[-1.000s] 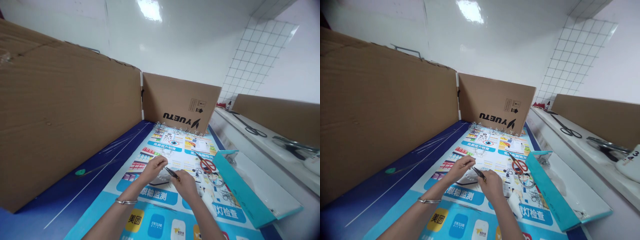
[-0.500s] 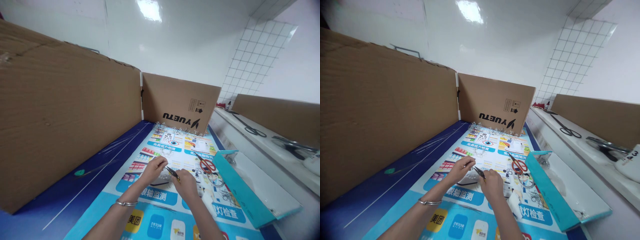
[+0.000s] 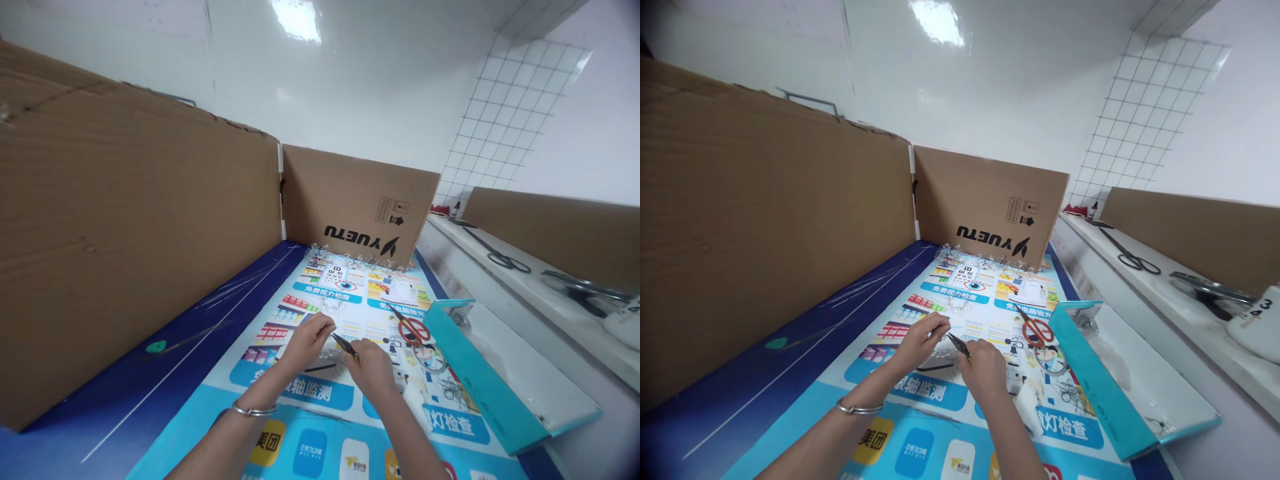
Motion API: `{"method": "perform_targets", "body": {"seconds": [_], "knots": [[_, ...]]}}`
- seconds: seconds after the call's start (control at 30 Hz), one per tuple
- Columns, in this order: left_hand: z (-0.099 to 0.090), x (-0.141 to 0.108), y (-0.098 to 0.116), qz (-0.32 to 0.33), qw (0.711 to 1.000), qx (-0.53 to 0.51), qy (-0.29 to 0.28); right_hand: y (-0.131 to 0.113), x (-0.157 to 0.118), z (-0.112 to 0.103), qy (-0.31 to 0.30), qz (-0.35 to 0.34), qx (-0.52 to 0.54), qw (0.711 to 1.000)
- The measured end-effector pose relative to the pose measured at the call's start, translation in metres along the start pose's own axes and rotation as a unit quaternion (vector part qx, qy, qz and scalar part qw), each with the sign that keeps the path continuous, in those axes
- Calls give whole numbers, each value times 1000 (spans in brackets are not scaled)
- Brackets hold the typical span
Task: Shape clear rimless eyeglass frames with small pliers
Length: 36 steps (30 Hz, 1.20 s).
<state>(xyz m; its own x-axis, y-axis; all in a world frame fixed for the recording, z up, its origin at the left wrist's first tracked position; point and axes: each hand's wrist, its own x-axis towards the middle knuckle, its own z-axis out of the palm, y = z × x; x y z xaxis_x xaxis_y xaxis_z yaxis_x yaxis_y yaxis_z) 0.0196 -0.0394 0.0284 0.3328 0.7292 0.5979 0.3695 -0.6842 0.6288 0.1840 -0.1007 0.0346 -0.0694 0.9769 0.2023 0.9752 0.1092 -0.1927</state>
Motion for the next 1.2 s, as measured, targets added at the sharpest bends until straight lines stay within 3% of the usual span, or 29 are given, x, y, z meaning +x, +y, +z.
{"method": "perform_targets", "body": {"seconds": [0.73,1.2], "knots": [[0,-1,5,15,1000,-5,7,3,-1,-3,0,-12,-10,1000],[11,-3,5,-1,998,17,54,0,-1,3,33,8,-3,999]]}}
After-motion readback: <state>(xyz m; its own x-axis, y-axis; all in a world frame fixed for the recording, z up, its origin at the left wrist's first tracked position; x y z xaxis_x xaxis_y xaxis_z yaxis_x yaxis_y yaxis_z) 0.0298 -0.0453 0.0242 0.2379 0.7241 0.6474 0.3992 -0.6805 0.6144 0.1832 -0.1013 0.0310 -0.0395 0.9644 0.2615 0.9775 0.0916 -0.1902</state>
